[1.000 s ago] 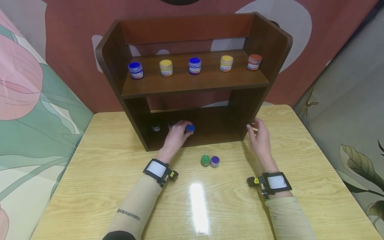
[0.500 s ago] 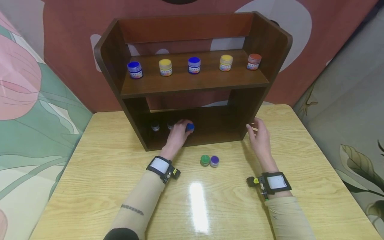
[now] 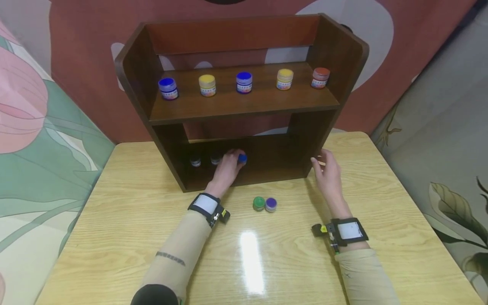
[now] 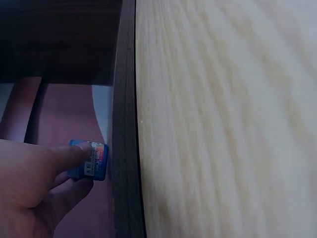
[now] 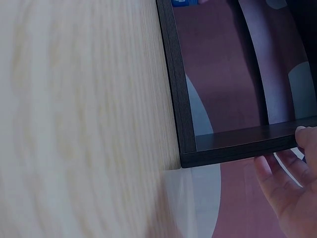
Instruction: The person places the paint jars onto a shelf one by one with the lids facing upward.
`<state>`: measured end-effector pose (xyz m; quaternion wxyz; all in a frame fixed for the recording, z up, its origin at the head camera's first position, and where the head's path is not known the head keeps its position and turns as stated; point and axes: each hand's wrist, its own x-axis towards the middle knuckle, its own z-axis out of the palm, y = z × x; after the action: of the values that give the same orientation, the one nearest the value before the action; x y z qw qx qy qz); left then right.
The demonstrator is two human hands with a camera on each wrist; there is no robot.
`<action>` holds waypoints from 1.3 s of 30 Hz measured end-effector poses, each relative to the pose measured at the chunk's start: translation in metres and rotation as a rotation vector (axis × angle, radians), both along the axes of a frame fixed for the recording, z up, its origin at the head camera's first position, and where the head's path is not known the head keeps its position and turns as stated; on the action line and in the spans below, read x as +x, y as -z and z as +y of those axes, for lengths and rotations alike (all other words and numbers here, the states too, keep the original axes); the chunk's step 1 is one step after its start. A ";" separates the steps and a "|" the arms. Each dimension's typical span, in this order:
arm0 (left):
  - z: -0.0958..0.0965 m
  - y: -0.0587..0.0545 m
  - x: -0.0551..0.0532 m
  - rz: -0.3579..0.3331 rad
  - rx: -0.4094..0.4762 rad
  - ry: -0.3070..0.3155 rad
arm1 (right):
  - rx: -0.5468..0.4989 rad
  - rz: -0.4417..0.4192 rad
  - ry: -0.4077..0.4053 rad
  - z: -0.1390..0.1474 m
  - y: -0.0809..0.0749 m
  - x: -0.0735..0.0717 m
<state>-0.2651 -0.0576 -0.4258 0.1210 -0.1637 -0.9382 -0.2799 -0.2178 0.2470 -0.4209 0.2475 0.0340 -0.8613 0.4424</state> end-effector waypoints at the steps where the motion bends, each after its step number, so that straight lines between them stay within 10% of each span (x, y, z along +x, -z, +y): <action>1: 0.000 0.000 -0.001 -0.001 -0.006 -0.003 | 0.000 0.000 0.000 0.000 0.000 0.000; 39: 0.007 0.003 -0.015 -0.007 -0.042 -0.066 | -0.008 -0.009 0.006 -0.001 0.001 -0.001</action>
<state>-0.2804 -0.0507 -0.4288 0.1235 -0.1342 -0.9492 -0.2564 -0.2187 0.2465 -0.4223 0.2449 0.0284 -0.8608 0.4452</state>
